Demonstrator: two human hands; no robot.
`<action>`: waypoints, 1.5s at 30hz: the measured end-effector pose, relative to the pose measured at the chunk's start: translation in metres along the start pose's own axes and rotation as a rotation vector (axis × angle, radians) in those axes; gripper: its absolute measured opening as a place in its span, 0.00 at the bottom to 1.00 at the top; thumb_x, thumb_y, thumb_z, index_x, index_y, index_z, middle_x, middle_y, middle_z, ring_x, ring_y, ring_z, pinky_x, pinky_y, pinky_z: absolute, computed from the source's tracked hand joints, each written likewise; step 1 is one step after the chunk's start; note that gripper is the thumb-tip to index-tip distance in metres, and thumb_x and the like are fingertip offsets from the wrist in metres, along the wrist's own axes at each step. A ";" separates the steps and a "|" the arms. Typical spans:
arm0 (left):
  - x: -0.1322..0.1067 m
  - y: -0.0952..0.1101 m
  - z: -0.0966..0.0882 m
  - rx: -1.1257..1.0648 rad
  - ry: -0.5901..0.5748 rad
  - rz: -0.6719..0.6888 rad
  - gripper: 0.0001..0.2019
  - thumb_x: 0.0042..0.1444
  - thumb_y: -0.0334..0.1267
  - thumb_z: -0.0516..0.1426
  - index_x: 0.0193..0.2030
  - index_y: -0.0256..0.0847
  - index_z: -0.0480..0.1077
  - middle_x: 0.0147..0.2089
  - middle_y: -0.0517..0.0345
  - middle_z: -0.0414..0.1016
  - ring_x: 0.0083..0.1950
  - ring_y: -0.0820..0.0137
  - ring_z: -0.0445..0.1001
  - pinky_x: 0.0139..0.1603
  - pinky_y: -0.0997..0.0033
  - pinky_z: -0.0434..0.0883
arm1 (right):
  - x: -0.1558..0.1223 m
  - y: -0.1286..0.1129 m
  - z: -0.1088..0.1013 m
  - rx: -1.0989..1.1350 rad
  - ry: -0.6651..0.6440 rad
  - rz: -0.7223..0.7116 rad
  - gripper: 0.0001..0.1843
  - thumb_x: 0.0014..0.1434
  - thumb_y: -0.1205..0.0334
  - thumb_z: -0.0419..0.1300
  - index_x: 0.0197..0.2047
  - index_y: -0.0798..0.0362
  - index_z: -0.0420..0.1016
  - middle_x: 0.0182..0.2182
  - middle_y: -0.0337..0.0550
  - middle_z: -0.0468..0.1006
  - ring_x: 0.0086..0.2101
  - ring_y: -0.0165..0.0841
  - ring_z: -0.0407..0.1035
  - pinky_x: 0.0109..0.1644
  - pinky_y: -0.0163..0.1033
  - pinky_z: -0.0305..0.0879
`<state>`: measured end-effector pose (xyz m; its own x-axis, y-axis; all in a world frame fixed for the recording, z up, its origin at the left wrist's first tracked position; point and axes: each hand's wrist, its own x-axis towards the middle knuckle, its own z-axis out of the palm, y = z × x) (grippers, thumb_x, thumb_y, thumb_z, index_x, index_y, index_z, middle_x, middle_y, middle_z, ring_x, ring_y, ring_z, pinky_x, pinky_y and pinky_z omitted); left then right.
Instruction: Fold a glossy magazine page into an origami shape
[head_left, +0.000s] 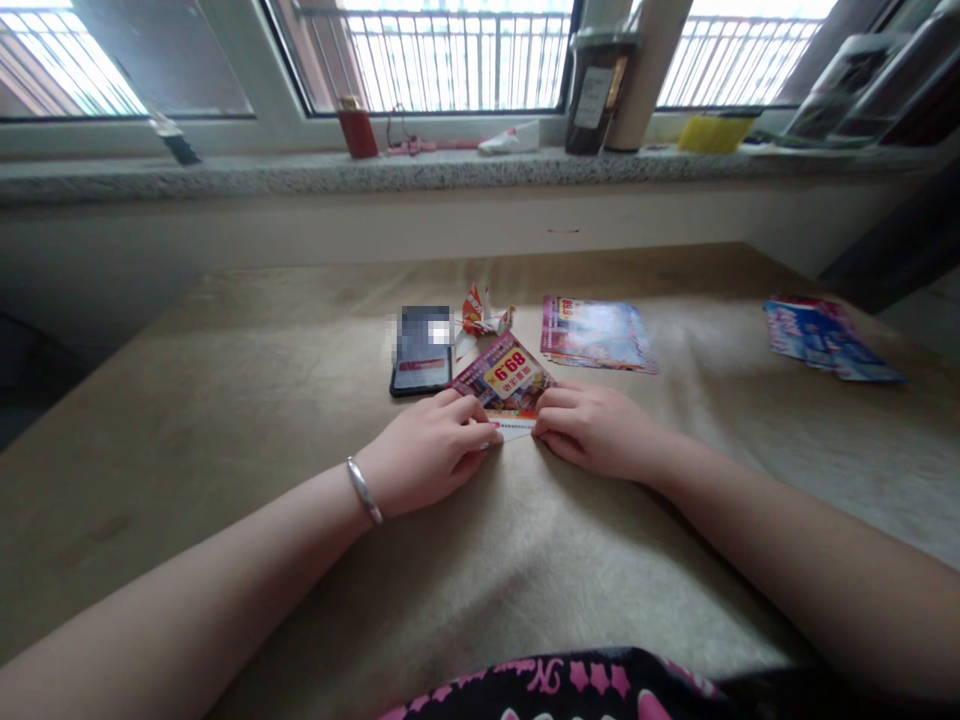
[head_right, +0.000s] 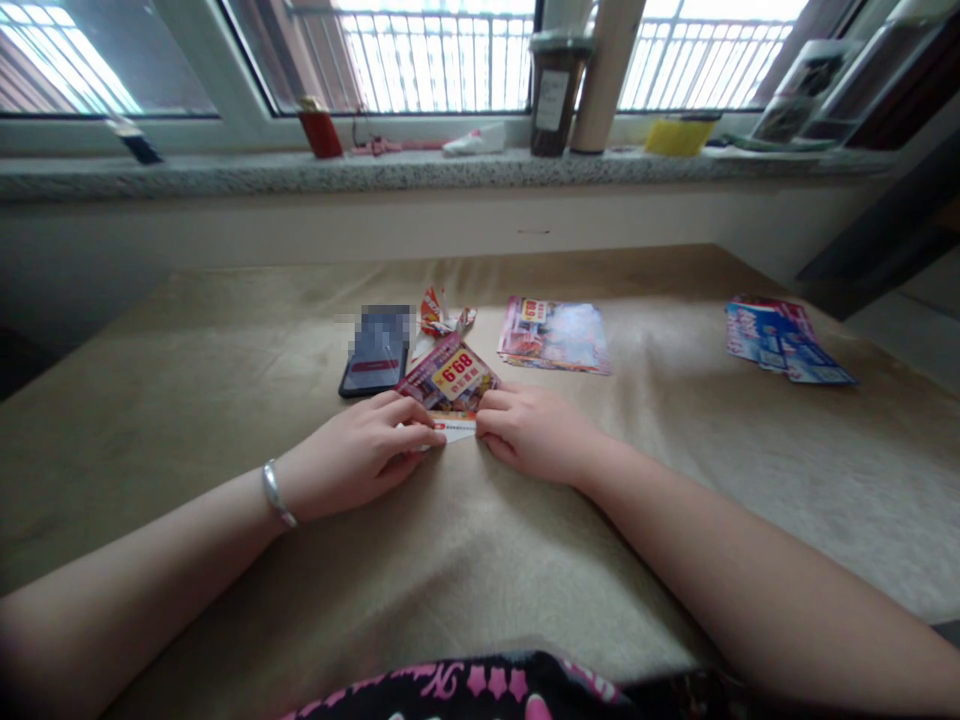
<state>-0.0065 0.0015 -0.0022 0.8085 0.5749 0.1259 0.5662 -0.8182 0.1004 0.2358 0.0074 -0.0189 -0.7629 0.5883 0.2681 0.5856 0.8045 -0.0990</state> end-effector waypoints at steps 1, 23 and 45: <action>0.000 0.000 0.002 0.031 0.018 0.013 0.11 0.59 0.32 0.50 0.43 0.42 0.72 0.42 0.52 0.69 0.44 0.66 0.67 0.45 0.64 0.68 | 0.000 -0.001 -0.001 -0.007 -0.007 0.003 0.10 0.59 0.65 0.52 0.34 0.54 0.74 0.35 0.45 0.75 0.36 0.33 0.68 0.39 0.36 0.62; 0.001 -0.013 0.010 0.016 0.038 0.059 0.09 0.62 0.35 0.49 0.40 0.39 0.69 0.41 0.51 0.68 0.44 0.67 0.66 0.46 0.66 0.68 | -0.008 0.005 -0.027 -0.123 -0.181 0.125 0.09 0.56 0.66 0.53 0.30 0.53 0.75 0.32 0.41 0.75 0.32 0.31 0.68 0.33 0.35 0.57; 0.001 -0.014 0.012 0.010 0.073 0.078 0.12 0.63 0.34 0.47 0.46 0.41 0.70 0.43 0.51 0.69 0.45 0.66 0.66 0.46 0.65 0.68 | -0.008 -0.003 -0.024 -0.364 -0.088 0.236 0.09 0.57 0.64 0.53 0.32 0.54 0.74 0.31 0.45 0.77 0.30 0.35 0.68 0.30 0.39 0.56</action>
<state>-0.0117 0.0137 -0.0151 0.8362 0.5087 0.2048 0.5042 -0.8601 0.0780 0.2462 -0.0018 0.0021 -0.6080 0.7698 0.1943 0.7928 0.5755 0.2009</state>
